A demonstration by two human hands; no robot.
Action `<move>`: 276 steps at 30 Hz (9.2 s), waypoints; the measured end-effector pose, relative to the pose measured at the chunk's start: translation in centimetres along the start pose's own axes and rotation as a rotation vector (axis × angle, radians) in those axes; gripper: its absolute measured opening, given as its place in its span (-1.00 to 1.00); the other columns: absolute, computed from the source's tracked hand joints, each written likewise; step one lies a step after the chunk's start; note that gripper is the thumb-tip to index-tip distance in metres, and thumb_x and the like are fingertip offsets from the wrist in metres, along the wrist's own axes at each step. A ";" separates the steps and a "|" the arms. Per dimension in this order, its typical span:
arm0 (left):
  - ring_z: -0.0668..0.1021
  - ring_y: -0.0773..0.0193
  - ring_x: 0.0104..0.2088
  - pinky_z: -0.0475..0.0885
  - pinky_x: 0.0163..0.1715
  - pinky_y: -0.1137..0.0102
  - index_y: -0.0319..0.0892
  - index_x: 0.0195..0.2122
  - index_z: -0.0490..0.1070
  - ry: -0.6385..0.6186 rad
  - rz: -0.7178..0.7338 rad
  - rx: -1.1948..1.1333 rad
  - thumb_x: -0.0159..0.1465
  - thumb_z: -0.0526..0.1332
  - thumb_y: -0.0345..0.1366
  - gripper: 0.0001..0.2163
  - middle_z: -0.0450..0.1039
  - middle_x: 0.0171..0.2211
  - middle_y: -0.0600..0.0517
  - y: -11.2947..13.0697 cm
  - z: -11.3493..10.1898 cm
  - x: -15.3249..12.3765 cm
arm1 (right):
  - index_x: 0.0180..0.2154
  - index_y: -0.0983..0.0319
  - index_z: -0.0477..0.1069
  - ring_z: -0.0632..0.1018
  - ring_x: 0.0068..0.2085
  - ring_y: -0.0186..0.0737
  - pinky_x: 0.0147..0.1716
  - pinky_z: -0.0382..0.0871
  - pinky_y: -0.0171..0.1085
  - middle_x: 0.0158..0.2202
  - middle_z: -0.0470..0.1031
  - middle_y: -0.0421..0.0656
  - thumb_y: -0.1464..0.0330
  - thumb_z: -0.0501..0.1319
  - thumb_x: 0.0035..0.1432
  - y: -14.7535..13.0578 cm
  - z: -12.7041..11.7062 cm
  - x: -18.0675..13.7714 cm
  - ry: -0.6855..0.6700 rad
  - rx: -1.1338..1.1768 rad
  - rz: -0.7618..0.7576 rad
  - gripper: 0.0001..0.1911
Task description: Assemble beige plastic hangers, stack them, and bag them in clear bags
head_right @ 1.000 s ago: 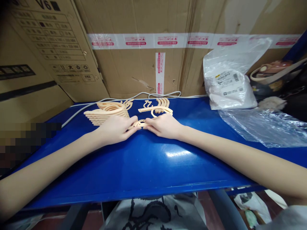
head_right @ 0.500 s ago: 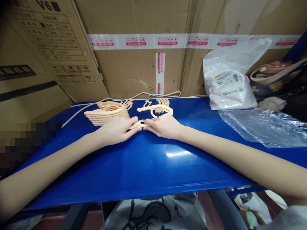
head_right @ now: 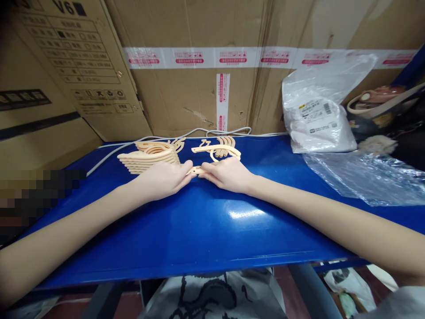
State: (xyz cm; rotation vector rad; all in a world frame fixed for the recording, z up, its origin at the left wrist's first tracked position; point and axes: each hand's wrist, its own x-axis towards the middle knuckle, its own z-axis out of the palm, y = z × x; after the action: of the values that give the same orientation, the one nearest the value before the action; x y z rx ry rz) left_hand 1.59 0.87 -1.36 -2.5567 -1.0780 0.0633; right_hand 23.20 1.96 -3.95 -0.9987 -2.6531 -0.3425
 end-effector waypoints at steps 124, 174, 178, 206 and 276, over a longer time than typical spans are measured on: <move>0.60 0.08 -0.53 -0.09 -0.69 0.36 -0.32 -0.26 0.38 0.065 0.090 0.225 0.45 -0.09 -0.25 -0.67 0.51 -0.48 -0.12 0.6 0.4 0.1 | -0.39 0.23 0.33 0.32 -0.47 -0.34 -0.40 0.09 -0.33 -0.52 0.32 -0.24 0.07 -0.05 0.37 0.7 0.5 0.4 -0.056 0.349 0.023 -0.56; 0.46 0.33 -0.45 0.22 -0.38 0.42 -0.16 -0.42 0.40 -0.012 -0.122 -0.778 0.37 0.02 -0.17 -0.71 0.48 -0.48 0.13 -0.1 -0.1 -0.1 | -0.20 0.27 0.48 0.56 -0.37 -0.24 -0.41 0.18 -0.33 -0.39 0.60 -0.10 0.08 -0.01 0.36 -0.1 0.0 -0.1 0.143 0.157 -0.020 -0.55; 0.46 0.32 -0.47 0.23 -0.40 0.41 -0.16 -0.43 0.38 -0.040 -0.160 -0.798 0.37 0.01 -0.15 -0.69 0.49 -0.48 0.11 0.0 -0.2 0.0 | -0.19 0.23 0.47 0.56 -0.34 -0.25 -0.38 0.22 -0.33 -0.35 0.60 -0.12 0.16 0.02 0.35 0.0 0.1 -0.1 0.153 0.168 0.003 -0.65; 0.47 0.26 -0.52 0.12 -0.54 0.42 -0.17 -0.29 0.40 0.042 -0.169 -0.416 0.35 0.01 -0.20 -0.77 0.45 -0.51 0.06 0.9 -0.5 -0.2 | -0.24 0.23 0.49 0.47 -0.06 -0.06 -0.04 0.25 -0.09 -0.13 0.51 -0.03 0.21 0.05 0.35 0.7 0.8 0.5 0.286 0.148 0.183 -0.68; 0.49 0.19 -0.24 0.32 -0.31 0.32 -0.21 -0.26 0.46 0.695 0.377 0.343 0.37 0.09 -0.44 -0.85 0.52 -0.21 -0.02 1.2 0.0 -0.1 | -0.15 0.17 0.52 0.48 -0.07 -0.11 -0.14 0.22 -0.13 -0.13 0.48 -0.06 0.54 0.04 0.21 1.6 2.0 0.5 0.323 0.174 0.293 -0.67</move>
State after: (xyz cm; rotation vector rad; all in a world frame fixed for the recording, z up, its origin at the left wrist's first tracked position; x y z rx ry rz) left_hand 2.34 -0.02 -1.78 -2.1607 -0.2887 -0.4671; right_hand 23.59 4.08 -5.40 -1.1462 -2.1725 -0.1850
